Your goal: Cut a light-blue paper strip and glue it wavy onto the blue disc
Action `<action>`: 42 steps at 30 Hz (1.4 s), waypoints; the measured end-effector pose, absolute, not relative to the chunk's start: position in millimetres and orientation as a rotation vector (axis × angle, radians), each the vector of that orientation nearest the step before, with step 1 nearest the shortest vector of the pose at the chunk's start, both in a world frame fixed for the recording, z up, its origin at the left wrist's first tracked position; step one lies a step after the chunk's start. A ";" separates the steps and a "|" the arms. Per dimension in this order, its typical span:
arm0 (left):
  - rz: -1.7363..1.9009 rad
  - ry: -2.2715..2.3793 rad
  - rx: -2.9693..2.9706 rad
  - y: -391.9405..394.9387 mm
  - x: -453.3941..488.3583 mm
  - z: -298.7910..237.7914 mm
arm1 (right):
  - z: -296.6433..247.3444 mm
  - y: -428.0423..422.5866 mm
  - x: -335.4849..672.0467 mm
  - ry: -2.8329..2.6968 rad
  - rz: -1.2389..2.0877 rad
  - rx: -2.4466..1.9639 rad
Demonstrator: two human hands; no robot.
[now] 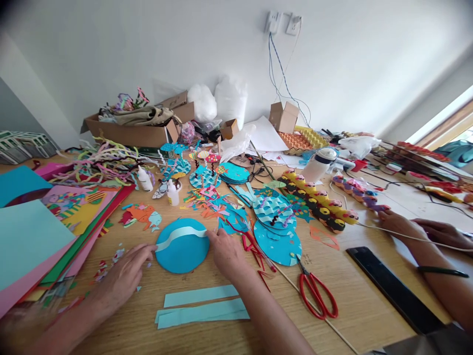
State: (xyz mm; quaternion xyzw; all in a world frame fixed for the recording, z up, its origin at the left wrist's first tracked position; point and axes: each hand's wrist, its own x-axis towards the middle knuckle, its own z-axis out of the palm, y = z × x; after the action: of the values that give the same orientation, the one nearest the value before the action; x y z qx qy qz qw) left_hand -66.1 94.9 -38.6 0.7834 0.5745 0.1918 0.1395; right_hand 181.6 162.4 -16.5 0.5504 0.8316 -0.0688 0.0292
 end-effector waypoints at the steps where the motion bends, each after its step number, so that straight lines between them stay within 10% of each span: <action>1: 0.568 1.659 2.260 94.8 -66.3 -38.1 | -17.2 162.3 181.6 2.567 -0.219 1.703; 11: 0.885 1.681 1.849 90.7 -85.1 -0.3 | -4.1 168.7 202.3 2.710 -0.429 1.909; 19: 1.166 1.217 0.971 71.9 -53.9 38.9 | 27.6 153.3 193.7 2.081 -2.836 1.817; 24: 1.260 1.001 0.771 75.2 -38.6 28.6 | 26.2 137.7 180.4 1.486 -3.386 1.445; 30: 1.133 1.268 1.100 75.3 -54.1 38.8 | 25.6 137.7 186.6 1.586 -3.288 1.647; 42: 0.949 1.505 2.100 66.4 -56.8 9.8 | 0.3 246.4 133.6 2.454 -2.019 1.904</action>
State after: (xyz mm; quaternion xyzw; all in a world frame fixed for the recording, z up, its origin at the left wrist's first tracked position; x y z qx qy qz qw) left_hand -56.8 66.4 9.8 0.7486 0.5364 0.3384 0.1935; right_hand 133.6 246.4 0.3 0.4937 0.6364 -0.5235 -0.2779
